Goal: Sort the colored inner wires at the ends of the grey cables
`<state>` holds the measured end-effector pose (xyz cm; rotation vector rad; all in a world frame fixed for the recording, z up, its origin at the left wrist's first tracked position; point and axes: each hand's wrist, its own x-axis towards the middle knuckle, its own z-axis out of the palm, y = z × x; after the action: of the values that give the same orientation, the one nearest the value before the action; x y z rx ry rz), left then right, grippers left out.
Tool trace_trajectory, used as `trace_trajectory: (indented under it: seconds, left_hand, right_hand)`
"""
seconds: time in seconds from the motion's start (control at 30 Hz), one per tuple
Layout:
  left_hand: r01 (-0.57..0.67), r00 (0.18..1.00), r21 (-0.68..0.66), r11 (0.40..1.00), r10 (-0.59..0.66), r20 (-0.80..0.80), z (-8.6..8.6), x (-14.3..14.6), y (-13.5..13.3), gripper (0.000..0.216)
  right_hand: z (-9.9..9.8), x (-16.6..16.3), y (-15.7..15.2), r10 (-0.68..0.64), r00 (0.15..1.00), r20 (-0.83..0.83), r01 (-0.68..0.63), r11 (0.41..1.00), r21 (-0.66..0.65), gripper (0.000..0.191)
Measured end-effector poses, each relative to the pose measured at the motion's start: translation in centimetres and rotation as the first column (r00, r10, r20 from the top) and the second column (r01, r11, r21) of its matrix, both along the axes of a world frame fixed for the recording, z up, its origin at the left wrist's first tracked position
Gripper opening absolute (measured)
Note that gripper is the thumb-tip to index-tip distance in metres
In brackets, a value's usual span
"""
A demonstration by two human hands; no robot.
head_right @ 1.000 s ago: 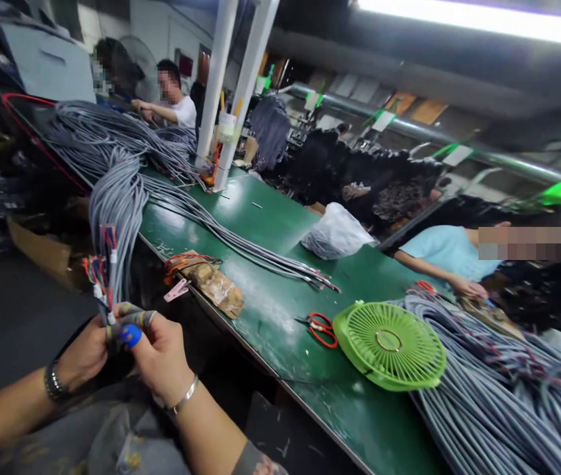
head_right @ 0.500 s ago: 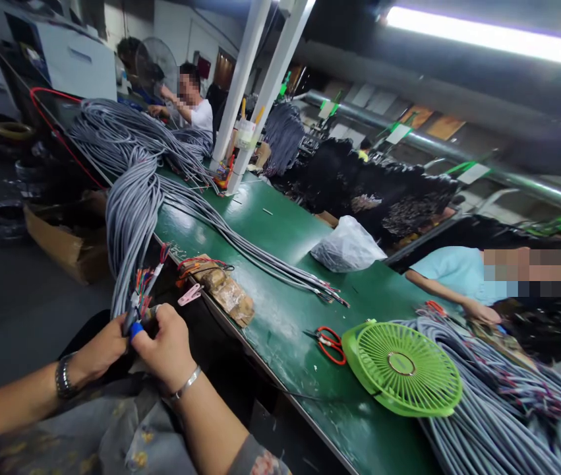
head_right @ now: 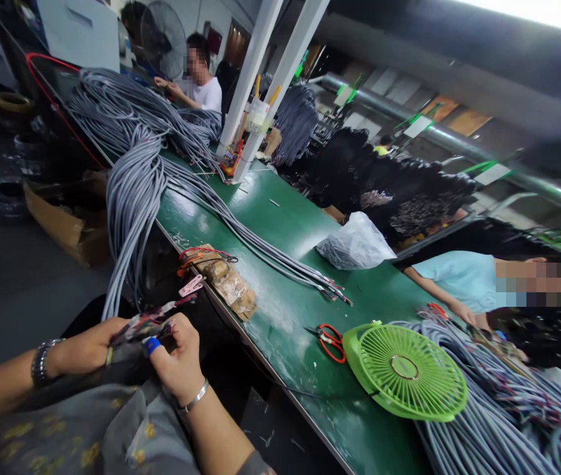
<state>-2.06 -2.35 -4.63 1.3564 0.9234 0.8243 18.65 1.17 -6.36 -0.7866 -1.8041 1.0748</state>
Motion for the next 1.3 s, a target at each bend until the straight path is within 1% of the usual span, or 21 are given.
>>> trace_trajectory:
  seconds: [0.03,0.1,0.17,0.2,0.3,0.33,0.37,0.47,0.57,0.63,0.73,0.83,0.9,0.93,1.0,1.03,1.1,1.13,1.2,1.23,1.3]
  left_hand:
    - [-0.048,0.998,-0.033,0.998,0.049,0.029,0.4,-0.3,-0.2,0.046]
    - [-0.239,0.963,-0.112,0.965,0.25,0.103,1.1,-1.0,-0.7,0.047]
    - [-0.435,0.858,-0.207,0.876,0.473,0.2,1.7,-2.2,-1.1,0.049]
    - [-0.497,0.793,-0.263,0.827,0.556,0.25,2.0,-3.0,-1.3,0.049]
    - [-0.586,0.644,-0.384,0.713,0.698,0.313,3.1,-5.6,-1.8,0.038]
    - [-0.622,0.595,-0.392,0.678,0.734,0.326,3.5,-6.5,-1.9,0.031]
    - [-0.637,0.57,-0.395,0.662,0.749,0.337,3.9,-7.3,-2.0,0.025]
    - [-0.642,0.597,-0.354,0.68,0.733,0.326,4.9,-8.8,-2.3,0.024]
    - [-0.654,0.642,-0.291,0.698,0.716,0.274,4.9,-9.0,-2.6,0.029]
    - [-0.653,0.675,-0.245,0.717,0.697,0.242,4.4,-8.6,-2.7,0.034]
    - [-0.59,0.758,-0.194,0.784,0.621,0.199,3.3,-7.5,-2.6,0.05]
    - [-0.523,0.831,-0.162,0.837,0.543,0.123,3.1,-5.4,-2.1,0.053]
    - [-0.485,0.871,-0.087,0.87,0.489,0.037,3.4,-3.7,-1.5,0.048]
    - [-0.439,0.898,-0.044,0.897,0.439,-0.013,3.7,-2.9,-1.1,0.046]
    - [-0.295,0.952,0.006,0.956,0.294,-0.085,4.2,-1.5,-0.3,0.04]
    - [-0.239,0.966,0.012,0.971,0.238,-0.101,4.3,-1.0,0.1,0.039]
    - [-0.194,0.975,-0.014,0.981,0.192,-0.11,4.3,-0.3,0.8,0.042]
    - [-0.21,0.972,-0.034,0.977,0.205,-0.116,4.2,-0.1,1.0,0.046]
    - [-0.282,0.952,-0.056,0.958,0.272,-0.138,3.8,0.1,1.1,0.052]
    - [-0.32,0.939,-0.051,0.946,0.31,-0.147,3.6,0.2,1.1,0.054]
    - [-0.375,0.917,-0.031,0.926,0.366,-0.159,3.3,0.2,0.8,0.056]
  right_hand:
    - [-0.1,0.3,0.0,-0.029,1.0,0.01,0.029,0.999,-0.017,0.019]
    - [-0.2,1.0,0.0,-0.075,0.997,0.016,0.076,0.995,-0.066,0.023]
    - [-0.5,1.7,0.2,-0.116,0.993,0.003,0.115,0.984,-0.134,0.022]
    - [-0.6,2.2,0.2,-0.14,0.99,-0.002,0.137,0.976,-0.171,0.023]
    - [-1.5,3.5,0.3,-0.232,0.972,-0.015,0.219,0.936,-0.277,0.025]
    - [-1.8,3.9,0.3,-0.26,0.965,-0.021,0.241,0.919,-0.313,0.025]
    - [-2.2,4.2,0.2,-0.288,0.957,-0.029,0.261,0.901,-0.346,0.026]
    - [-2.8,5.1,0.1,-0.361,0.931,-0.056,0.31,0.863,-0.4,0.027]
    - [-2.3,5.5,-0.2,-0.367,0.927,-0.074,0.32,0.879,-0.354,0.024]
    - [-1.4,5.6,-0.4,-0.325,0.943,-0.075,0.295,0.918,-0.267,0.023]
    - [0.5,5.1,-0.8,-0.241,0.969,-0.059,0.237,0.969,-0.07,0.022]
    - [2.1,3.9,-0.9,-0.142,0.989,-0.034,0.145,0.983,0.114,0.019]
    - [2.8,2.7,-0.7,-0.065,0.998,-0.025,0.068,0.98,0.189,0.019]
    - [3.0,2.0,-0.5,-0.026,1.0,-0.017,0.029,0.979,0.201,0.019]
    - [3.3,0.8,0.1,0.034,0.999,-0.007,-0.032,0.986,0.166,0.026]
    - [3.3,0.2,0.5,0.037,0.999,-0.022,-0.034,0.992,0.121,0.031]
    - [3.0,-0.8,1.1,0.027,0.998,-0.051,-0.029,0.999,-0.024,0.043]
    - [2.8,-1.2,1.3,0.016,0.997,-0.081,-0.027,0.991,-0.129,0.046]
    - [2.3,-1.9,1.5,-0.027,0.985,-0.172,-0.031,0.945,-0.326,0.052]
    - [2.0,-2.1,1.4,-0.045,0.976,-0.212,-0.045,0.915,-0.401,0.054]
    - [1.7,-2.6,1.3,-0.077,0.96,-0.27,-0.071,0.863,-0.5,0.057]
